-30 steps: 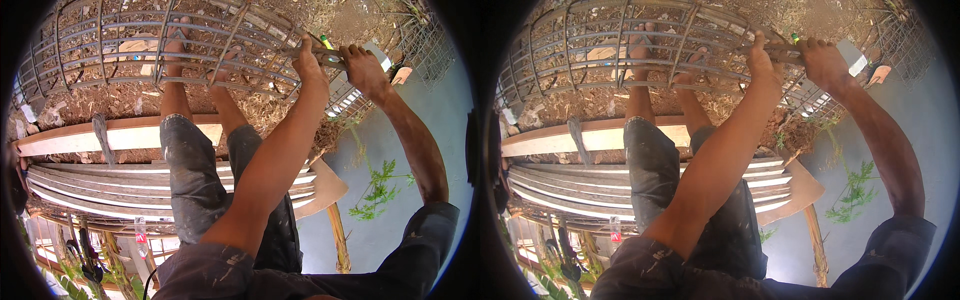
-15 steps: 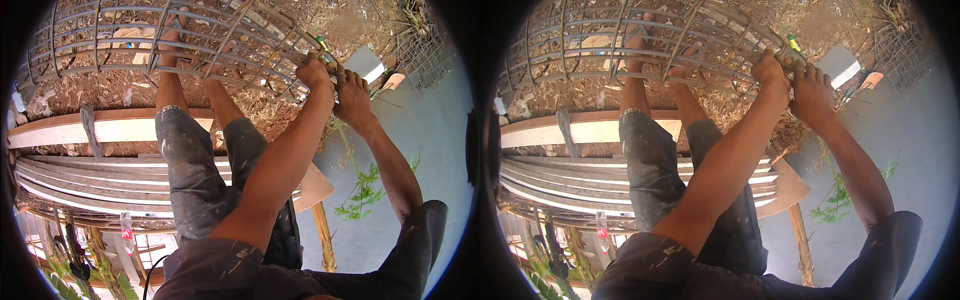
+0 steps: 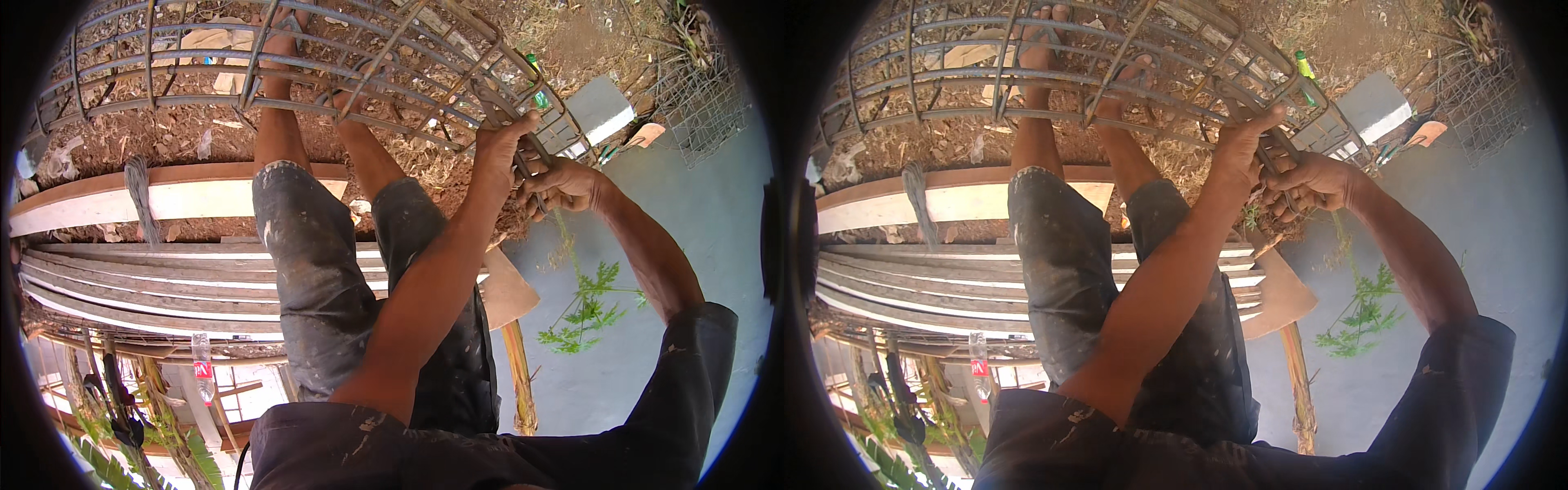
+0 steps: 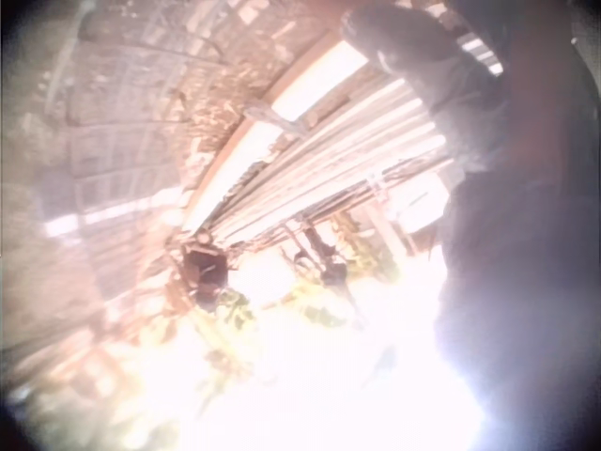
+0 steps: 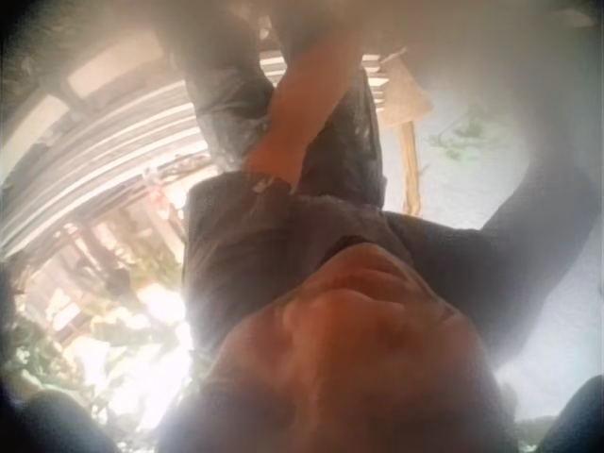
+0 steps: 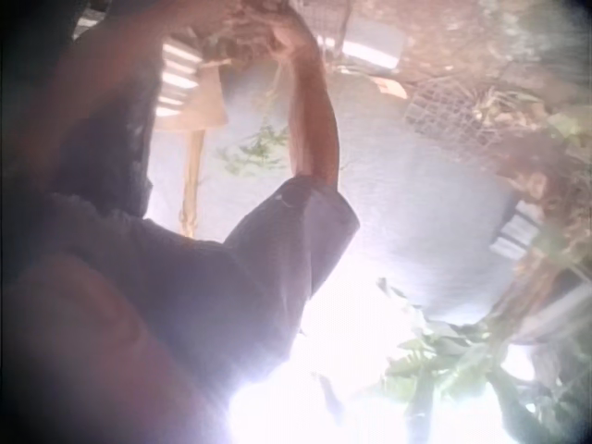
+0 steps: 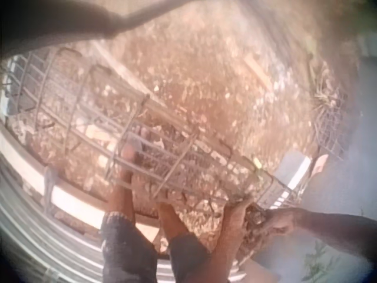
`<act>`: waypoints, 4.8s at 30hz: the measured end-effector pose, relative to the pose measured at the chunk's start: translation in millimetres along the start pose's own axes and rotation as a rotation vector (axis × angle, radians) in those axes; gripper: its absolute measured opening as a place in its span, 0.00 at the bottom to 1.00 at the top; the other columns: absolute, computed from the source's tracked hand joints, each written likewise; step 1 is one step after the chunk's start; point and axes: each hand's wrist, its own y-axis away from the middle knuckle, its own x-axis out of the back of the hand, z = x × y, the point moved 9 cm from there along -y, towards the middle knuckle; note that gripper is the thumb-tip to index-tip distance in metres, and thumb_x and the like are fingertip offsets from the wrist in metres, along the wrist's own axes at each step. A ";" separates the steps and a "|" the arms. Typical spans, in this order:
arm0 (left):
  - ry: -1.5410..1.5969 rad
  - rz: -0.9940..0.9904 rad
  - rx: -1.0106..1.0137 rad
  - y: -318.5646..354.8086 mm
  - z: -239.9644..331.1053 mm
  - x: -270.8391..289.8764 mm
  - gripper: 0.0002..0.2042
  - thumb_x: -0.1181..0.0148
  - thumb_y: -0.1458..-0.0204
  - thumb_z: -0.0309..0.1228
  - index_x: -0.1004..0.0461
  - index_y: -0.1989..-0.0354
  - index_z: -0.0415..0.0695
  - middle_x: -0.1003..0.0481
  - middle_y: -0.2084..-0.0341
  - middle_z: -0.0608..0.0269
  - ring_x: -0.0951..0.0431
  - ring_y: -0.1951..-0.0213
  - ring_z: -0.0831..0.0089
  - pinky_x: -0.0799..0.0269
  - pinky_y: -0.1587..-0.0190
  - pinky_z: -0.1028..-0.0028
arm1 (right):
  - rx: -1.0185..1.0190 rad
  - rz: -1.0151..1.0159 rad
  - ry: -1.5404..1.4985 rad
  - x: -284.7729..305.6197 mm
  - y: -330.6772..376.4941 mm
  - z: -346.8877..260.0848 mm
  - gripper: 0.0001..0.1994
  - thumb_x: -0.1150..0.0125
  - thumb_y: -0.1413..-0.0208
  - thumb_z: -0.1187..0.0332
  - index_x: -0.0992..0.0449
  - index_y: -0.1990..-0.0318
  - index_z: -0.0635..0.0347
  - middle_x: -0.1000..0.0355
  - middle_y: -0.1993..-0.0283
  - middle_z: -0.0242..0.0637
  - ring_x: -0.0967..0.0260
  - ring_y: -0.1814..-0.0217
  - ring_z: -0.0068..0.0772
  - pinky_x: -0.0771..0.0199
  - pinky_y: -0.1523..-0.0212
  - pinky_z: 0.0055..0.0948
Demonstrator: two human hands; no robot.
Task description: The person assembles a rebar mesh by tying intersecting steel bars together with wire using pliers. They repeatedly bend wire around the intersections and twist it to secure the grid structure.
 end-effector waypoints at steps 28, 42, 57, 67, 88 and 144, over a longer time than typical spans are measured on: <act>-0.061 0.086 -0.062 -6.2 8.8 8.0 0.12 0.46 0.47 0.25 0.33 0.56 0.33 0.27 0.71 0.54 0.27 0.73 0.66 0.29 0.71 0.66 | 0.139 -0.056 -0.102 -10.3 -20.9 18.1 0.14 0.40 0.43 0.64 0.30 0.52 0.58 0.23 0.64 0.40 0.22 0.65 0.33 0.23 0.68 0.37; -1.385 0.379 -0.747 64.4 108.5 -10.5 0.14 0.47 0.45 0.37 0.26 0.60 0.37 0.23 0.73 0.48 0.22 0.71 0.53 0.28 0.64 0.61 | 0.500 -0.267 -0.790 -122.1 -65.7 15.6 0.18 0.46 0.39 0.49 0.28 0.57 0.55 0.29 0.68 0.33 0.28 0.65 0.28 0.26 0.63 0.36; -1.502 -0.025 -0.784 95.4 181.6 -15.9 0.14 0.50 0.38 0.37 0.25 0.60 0.37 0.33 0.82 0.67 0.36 0.79 0.79 0.44 0.77 0.76 | 0.797 -0.262 -0.997 -216.4 -87.6 47.8 0.28 0.51 0.35 0.61 0.51 0.30 0.55 0.28 0.50 0.41 0.27 0.55 0.33 0.25 0.54 0.39; -1.097 0.030 0.122 157.0 75.0 -15.9 0.17 0.47 0.39 0.43 0.28 0.61 0.39 0.41 0.87 0.72 0.44 0.85 0.81 0.47 0.81 0.80 | 0.752 -0.216 -1.436 -221.2 -49.1 122.7 0.11 0.50 0.34 0.59 0.31 0.53 0.54 0.29 0.65 0.32 0.30 0.66 0.26 0.29 0.67 0.31; -1.238 -0.069 -0.480 21.6 -283.2 -3.4 0.04 0.52 0.37 0.28 0.31 0.59 0.44 0.29 0.77 0.65 0.35 0.81 0.78 0.38 0.77 0.78 | 0.351 1.390 0.447 254.3 -293.0 515.5 0.30 0.49 0.41 0.49 0.39 0.38 0.58 0.30 0.49 0.52 0.28 0.50 0.56 0.25 0.53 0.47; -2.556 0.025 -0.876 -266.0 -448.0 -96.4 0.22 0.31 0.58 0.50 0.18 0.69 0.41 0.21 0.73 0.50 0.20 0.64 0.55 0.26 0.57 0.61 | 0.975 0.885 -0.547 463.8 -203.9 418.3 0.17 0.51 0.49 0.72 0.20 0.53 0.57 0.24 0.70 0.44 0.29 0.71 0.33 0.30 0.74 0.32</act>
